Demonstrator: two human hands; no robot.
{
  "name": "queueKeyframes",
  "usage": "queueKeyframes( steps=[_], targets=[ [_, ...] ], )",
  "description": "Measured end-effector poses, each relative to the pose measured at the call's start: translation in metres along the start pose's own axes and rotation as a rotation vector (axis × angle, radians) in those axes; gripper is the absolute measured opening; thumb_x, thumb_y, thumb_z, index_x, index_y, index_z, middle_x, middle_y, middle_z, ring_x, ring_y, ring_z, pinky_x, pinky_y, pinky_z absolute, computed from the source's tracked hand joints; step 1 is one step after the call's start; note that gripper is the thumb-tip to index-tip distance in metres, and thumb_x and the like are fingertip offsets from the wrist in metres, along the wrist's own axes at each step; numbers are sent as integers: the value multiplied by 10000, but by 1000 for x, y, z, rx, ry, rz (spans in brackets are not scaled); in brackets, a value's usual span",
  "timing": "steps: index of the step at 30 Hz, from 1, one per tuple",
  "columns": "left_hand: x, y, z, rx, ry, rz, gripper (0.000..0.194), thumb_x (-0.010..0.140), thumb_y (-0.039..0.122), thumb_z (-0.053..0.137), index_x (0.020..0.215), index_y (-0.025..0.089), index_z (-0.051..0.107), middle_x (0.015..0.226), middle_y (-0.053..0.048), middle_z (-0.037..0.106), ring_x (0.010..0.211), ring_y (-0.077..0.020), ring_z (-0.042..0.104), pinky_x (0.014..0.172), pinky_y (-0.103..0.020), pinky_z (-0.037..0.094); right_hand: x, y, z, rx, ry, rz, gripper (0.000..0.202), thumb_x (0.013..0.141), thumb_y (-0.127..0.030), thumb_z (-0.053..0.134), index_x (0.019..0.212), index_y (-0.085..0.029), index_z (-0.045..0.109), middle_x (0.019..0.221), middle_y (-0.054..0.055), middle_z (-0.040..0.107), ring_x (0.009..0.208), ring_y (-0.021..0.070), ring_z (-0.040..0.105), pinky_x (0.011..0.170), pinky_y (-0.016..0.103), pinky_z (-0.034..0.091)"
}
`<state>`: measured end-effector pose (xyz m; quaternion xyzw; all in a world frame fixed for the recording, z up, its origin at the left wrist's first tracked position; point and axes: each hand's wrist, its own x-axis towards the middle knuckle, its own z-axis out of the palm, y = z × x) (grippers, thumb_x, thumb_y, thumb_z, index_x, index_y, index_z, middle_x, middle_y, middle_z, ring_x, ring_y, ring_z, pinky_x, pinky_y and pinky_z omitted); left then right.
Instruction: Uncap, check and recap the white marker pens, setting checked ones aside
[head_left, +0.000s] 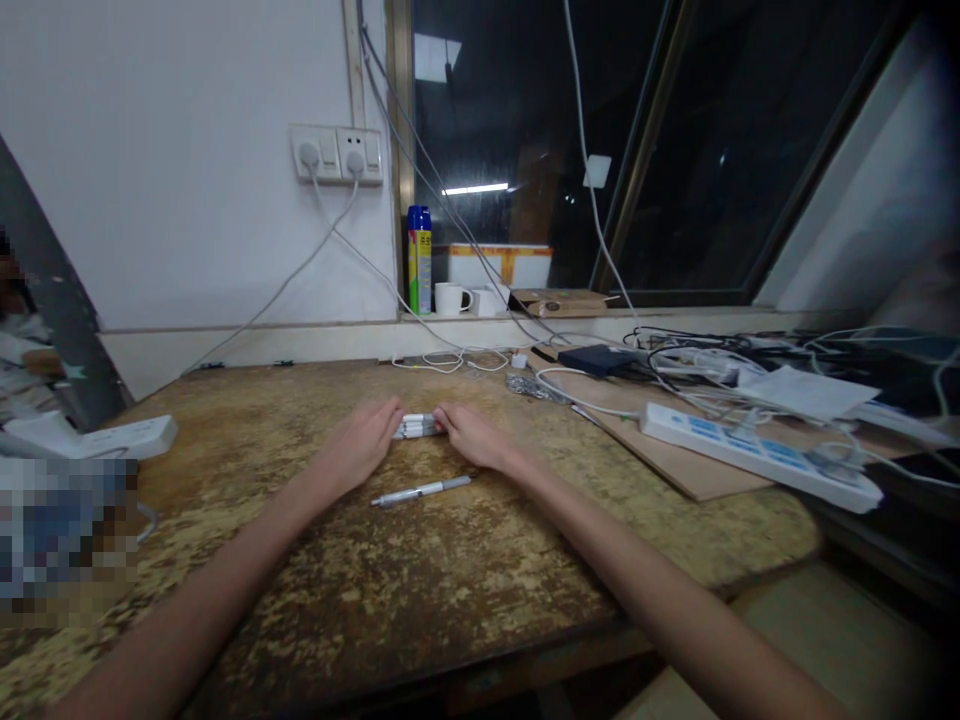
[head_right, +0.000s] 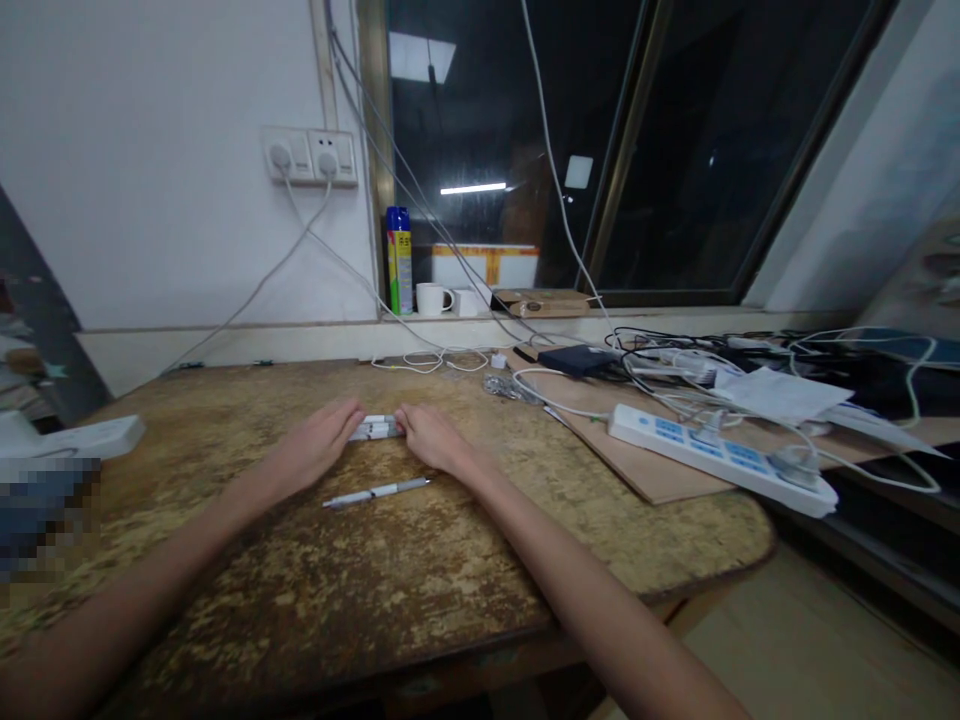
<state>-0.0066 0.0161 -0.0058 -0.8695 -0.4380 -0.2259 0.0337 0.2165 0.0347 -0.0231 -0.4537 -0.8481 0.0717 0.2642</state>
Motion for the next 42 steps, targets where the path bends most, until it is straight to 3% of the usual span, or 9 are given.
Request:
queueKeyframes(
  steps=[6,13,20,25,30,35,39,42],
  targets=[
    [-10,11,2,103,-119,-84,345,1060,344,285,1010,209,598,958,-104,708,848,-263,661,727,-336,432,-12,-7,4,-94,14,-25,280,999,-172,397,827,-158,618,831,127,703,694,196,561,655,304,314],
    [-7,6,4,-37,-97,-141,388,1057,350,277,949,204,621,937,-108,728,865,-268,669,762,-350,430,-10,-9,0,-132,105,-127,215,945,-77,418,824,-172,568,836,96,659,773,210,540,743,312,361],
    [-10,7,2,-180,58,-42,405,1060,418,292,935,211,616,994,-86,695,956,-262,627,834,-353,446,-13,-2,-5,13,165,-192,227,1044,-239,397,884,-191,551,912,71,621,876,201,533,821,308,404],
    [-12,8,4,-223,65,-38,366,1053,412,331,994,205,627,1029,-87,685,988,-259,617,885,-366,451,-16,4,-3,123,172,-222,56,991,-227,535,1019,-190,567,1041,75,624,985,200,545,895,309,416],
    [-12,9,4,-234,54,-37,368,1054,409,339,1033,201,642,1049,-88,684,999,-259,616,895,-367,444,-17,2,-2,165,135,-178,159,996,-318,549,1077,-190,596,1070,70,661,990,195,581,894,307,420],
    [-12,12,1,-226,38,-38,377,1052,411,347,999,197,653,1047,-91,696,995,-262,617,869,-356,450,-16,1,-2,178,51,-139,295,1050,-349,423,948,-176,639,917,57,683,852,172,603,812,288,421],
    [-12,12,1,-224,31,-44,367,1050,402,356,1005,193,655,1033,-92,700,976,-265,622,850,-358,445,-16,1,-2,246,119,-166,140,987,-300,559,1009,-179,627,995,64,682,911,182,604,826,287,434],
    [-12,13,0,-223,31,-48,370,1052,398,351,965,191,645,995,-88,697,946,-261,622,815,-346,443,-16,-1,-2,296,160,-162,168,926,-299,649,1037,-178,614,1026,64,682,920,185,606,834,288,444]
  ],
)
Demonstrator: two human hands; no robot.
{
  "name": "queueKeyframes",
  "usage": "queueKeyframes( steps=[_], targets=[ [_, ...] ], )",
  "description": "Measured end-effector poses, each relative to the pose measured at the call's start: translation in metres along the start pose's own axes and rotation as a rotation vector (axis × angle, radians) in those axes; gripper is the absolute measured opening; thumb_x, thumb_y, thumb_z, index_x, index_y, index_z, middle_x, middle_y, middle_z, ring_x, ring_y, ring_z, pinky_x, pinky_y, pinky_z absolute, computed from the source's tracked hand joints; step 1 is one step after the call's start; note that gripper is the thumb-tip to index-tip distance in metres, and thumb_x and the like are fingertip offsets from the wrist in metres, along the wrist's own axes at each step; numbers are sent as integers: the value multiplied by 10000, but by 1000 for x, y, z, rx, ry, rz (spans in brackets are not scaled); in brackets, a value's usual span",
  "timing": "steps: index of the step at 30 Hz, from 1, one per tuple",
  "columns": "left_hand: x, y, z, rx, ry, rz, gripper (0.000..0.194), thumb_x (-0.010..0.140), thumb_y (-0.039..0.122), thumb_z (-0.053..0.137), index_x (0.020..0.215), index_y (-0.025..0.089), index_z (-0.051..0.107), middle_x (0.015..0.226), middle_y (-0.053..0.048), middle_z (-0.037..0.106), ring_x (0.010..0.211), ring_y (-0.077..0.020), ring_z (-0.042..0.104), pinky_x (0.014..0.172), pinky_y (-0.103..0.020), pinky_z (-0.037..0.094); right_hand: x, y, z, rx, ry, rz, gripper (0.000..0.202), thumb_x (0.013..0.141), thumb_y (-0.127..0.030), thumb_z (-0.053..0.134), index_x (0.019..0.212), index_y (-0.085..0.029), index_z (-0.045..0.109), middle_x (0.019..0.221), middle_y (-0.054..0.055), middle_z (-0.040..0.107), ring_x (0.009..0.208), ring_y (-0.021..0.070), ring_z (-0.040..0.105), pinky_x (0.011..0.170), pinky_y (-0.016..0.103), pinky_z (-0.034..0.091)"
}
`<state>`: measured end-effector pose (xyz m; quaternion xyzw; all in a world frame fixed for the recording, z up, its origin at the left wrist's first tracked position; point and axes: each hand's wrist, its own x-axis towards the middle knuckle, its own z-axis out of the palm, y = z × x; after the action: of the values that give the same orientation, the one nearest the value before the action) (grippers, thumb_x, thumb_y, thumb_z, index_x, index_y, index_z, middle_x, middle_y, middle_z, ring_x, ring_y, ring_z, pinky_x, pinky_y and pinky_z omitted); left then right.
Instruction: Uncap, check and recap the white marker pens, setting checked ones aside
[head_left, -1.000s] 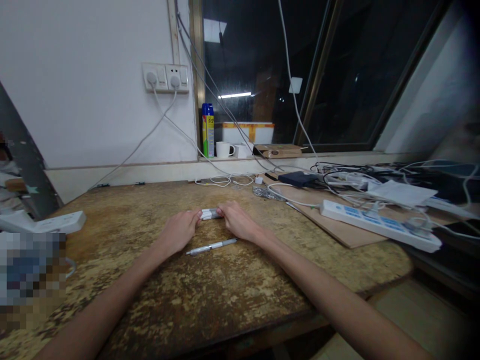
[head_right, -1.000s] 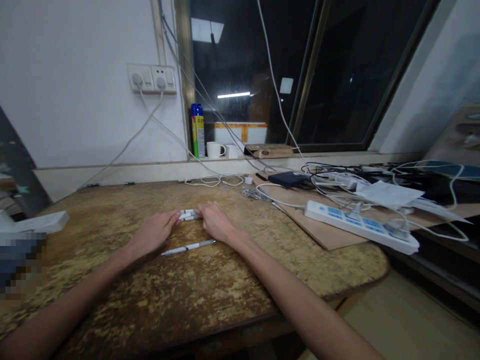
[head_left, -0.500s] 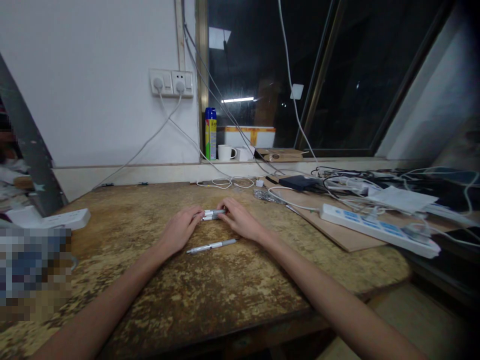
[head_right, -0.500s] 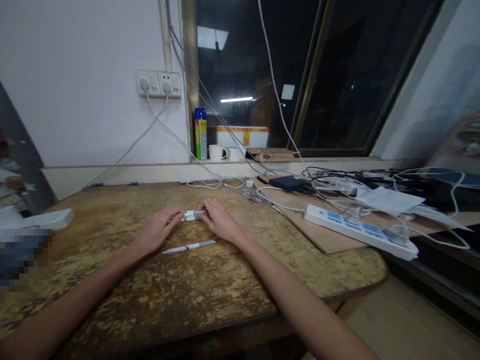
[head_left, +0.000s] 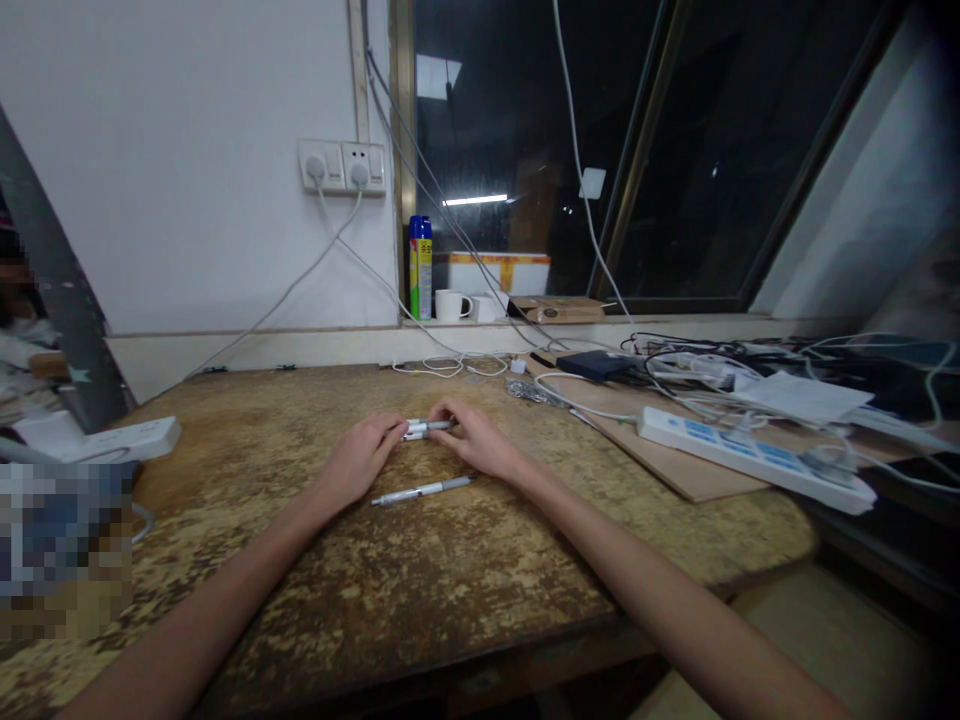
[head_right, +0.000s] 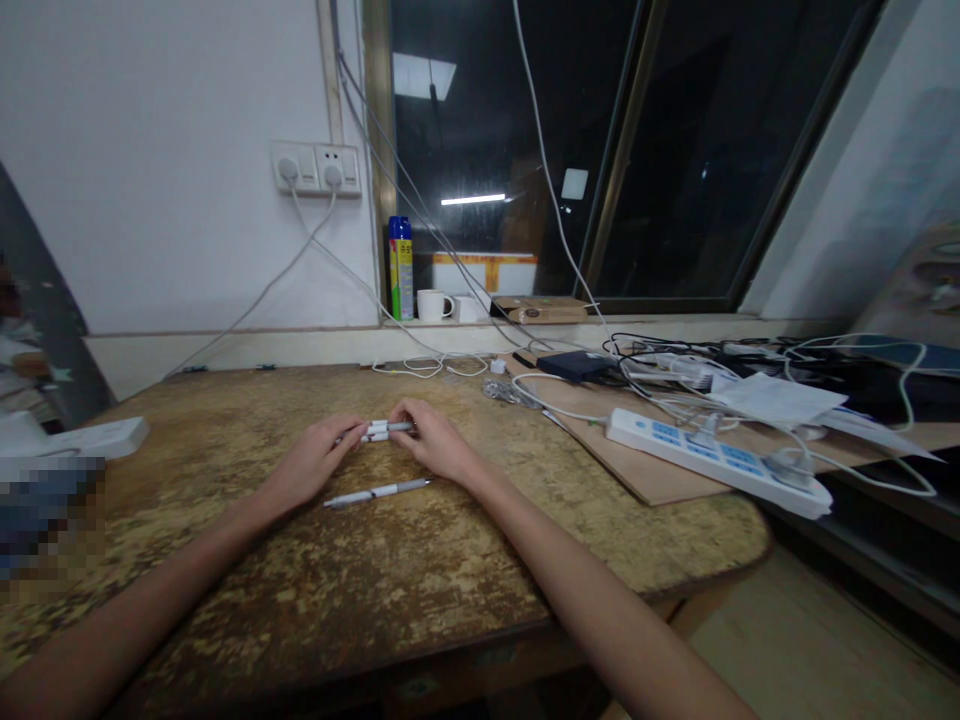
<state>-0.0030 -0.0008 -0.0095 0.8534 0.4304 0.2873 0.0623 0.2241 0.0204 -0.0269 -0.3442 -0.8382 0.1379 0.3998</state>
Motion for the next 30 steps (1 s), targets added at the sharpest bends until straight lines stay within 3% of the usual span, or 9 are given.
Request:
queueKeyframes(
  steps=[6,12,17,21,26,30],
  targets=[
    [0,1,-1,-7,9,10,360,1054,386,355,994,190,652,1042,-91,702,979,-259,623,837,-342,439,0,-3,-1,69,-78,82,250,1014,-354,497,1003,-169,666,934,53,716,865,166,637,812,279,444],
    [-1,-1,1,5,21,1,351,1048,371,374,944,190,657,1011,-85,712,936,-254,635,796,-332,439,1,3,6,184,28,7,211,906,-343,670,1025,-170,647,992,52,710,885,173,648,806,277,477],
    [0,-1,2,-3,27,8,363,1047,383,373,957,191,667,1026,-85,719,942,-256,644,799,-332,443,1,2,6,156,-15,66,266,998,-370,517,946,-176,691,831,32,725,774,168,656,753,285,467],
    [0,-2,2,10,39,3,363,1042,397,380,979,190,671,1028,-90,724,963,-267,648,824,-340,445,3,0,5,234,47,-16,182,905,-327,667,1001,-173,687,969,51,738,897,184,673,830,295,492],
    [2,-2,4,13,48,9,387,1053,401,354,991,189,672,1044,-93,721,982,-266,645,854,-351,448,4,0,5,258,47,40,223,959,-356,583,1023,-176,700,925,51,746,842,177,683,792,297,506],
    [1,-4,3,16,52,28,385,1056,402,350,1036,190,670,1075,-94,713,1014,-266,637,893,-363,445,4,1,6,246,50,6,193,900,-318,671,1029,-179,709,998,61,751,917,191,690,851,311,510]
  ],
)
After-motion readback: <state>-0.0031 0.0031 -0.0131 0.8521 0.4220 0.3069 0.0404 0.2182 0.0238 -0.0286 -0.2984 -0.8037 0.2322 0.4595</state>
